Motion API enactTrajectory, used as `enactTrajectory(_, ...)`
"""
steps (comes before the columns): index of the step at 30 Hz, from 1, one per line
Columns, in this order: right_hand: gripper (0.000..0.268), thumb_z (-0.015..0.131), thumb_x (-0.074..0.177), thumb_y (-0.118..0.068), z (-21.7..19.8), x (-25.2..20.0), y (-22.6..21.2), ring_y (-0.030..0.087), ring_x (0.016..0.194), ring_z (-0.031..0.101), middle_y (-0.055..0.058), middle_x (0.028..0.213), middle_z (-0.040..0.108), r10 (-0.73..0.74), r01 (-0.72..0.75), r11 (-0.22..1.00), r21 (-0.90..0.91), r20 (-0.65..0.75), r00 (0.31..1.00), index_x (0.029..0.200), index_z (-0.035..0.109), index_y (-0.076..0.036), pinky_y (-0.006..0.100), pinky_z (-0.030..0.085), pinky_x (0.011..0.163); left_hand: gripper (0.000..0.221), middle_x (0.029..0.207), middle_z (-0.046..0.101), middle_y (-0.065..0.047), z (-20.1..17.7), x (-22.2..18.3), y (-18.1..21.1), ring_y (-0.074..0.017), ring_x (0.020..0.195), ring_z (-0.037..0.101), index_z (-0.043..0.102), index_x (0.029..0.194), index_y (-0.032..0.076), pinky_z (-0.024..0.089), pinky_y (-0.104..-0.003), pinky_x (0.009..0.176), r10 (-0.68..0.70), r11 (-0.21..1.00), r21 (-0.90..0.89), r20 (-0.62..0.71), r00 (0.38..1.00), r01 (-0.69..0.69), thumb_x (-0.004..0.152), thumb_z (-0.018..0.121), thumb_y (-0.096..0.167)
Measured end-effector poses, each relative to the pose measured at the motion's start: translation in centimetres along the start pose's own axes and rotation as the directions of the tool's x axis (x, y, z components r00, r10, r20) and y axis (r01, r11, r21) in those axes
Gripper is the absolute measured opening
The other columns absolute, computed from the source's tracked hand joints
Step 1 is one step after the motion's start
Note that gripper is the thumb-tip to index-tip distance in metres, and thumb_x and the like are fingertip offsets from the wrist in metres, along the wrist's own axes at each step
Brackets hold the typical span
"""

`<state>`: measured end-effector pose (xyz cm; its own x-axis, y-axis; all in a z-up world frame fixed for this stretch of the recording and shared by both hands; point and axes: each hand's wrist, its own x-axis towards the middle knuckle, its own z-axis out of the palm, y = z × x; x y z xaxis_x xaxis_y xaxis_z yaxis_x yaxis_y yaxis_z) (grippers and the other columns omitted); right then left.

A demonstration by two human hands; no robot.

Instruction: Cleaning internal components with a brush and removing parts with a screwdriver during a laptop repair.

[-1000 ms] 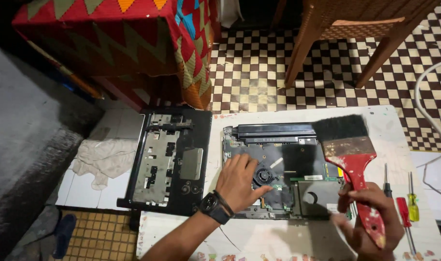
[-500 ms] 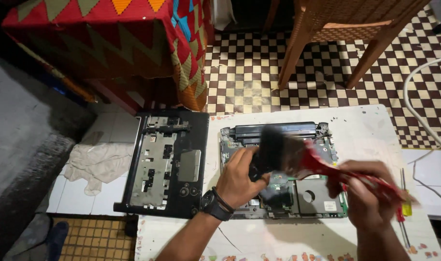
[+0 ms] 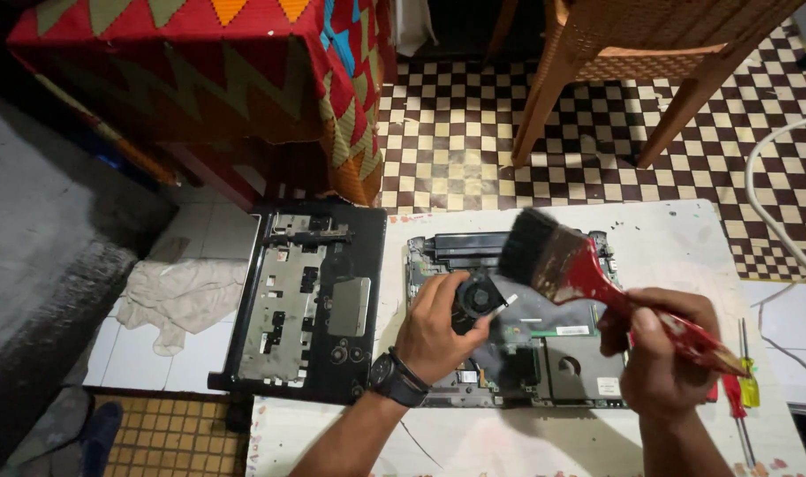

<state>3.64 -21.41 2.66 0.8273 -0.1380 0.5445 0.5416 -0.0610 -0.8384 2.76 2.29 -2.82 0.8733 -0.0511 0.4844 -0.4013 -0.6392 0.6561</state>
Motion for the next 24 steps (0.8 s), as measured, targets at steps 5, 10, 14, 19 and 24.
enactTrajectory(5,0.012,0.052,0.101,-0.012,0.6,0.5,0.7,0.013,0.041,0.057,0.008,0.064,0.062,0.132,-0.146,0.972,0.182,0.088,0.987,0.103,0.061,-0.004,0.020,0.043,0.035,0.050,0.109,0.067,-0.019,0.6,0.1,0.3,-0.0336,0.100,0.067,0.056,0.123,-0.001,0.062,-0.046,0.085,0.020,1.000,-0.003,-0.032,0.999,-0.020,0.083,0.080,0.018)
enactTrajectory(10,0.020,0.048,0.098,-0.011,0.7,-1.2,0.7,0.023,0.051,0.055,0.021,0.073,0.056,0.055,-0.069,0.996,-0.060,-0.208,0.977,0.113,0.050,0.002,0.028,0.044,0.045,0.054,0.111,0.065,-0.020,0.2,-0.2,0.4,-0.0363,0.102,0.065,0.055,0.125,-0.002,0.062,-0.047,0.087,0.036,0.998,0.058,-0.064,0.997,-0.032,0.085,0.080,0.024)
enactTrajectory(14,0.010,0.055,0.101,-0.011,1.0,-1.3,1.9,0.015,0.049,0.062,0.009,0.077,0.064,0.077,-0.077,0.990,0.122,-0.002,0.997,0.107,0.059,-0.004,0.021,0.050,0.039,0.054,0.107,0.066,-0.019,0.7,-0.4,-0.1,-0.0332,0.097,0.067,0.056,0.123,-0.002,0.063,-0.044,0.078,0.035,0.999,0.042,-0.097,0.995,-0.031,0.083,0.081,0.022)
enactTrajectory(19,0.019,0.055,0.095,-0.020,0.9,-1.6,1.1,0.019,0.043,0.056,0.014,0.070,0.059,0.172,-0.167,0.985,0.044,-0.187,0.967,0.105,0.056,-0.004,0.022,0.039,0.037,0.054,0.111,0.067,-0.019,0.5,-0.6,-0.4,-0.0352,0.101,0.065,0.056,0.125,-0.002,0.061,-0.046,0.083,0.016,0.998,0.059,-0.102,0.995,-0.010,0.081,0.080,0.019)
enactTrajectory(24,0.019,0.051,0.102,-0.015,2.3,-1.6,1.5,0.022,0.052,0.057,0.018,0.072,0.058,0.108,-0.128,0.988,-0.085,-0.215,0.971,0.114,0.054,0.001,0.028,0.047,0.046,0.051,0.107,0.065,-0.019,0.4,-0.4,-0.2,-0.0354,0.100,0.065,0.056,0.123,-0.002,0.061,-0.045,0.084,0.046,0.996,0.079,-0.100,0.994,-0.038,0.084,0.079,0.022)
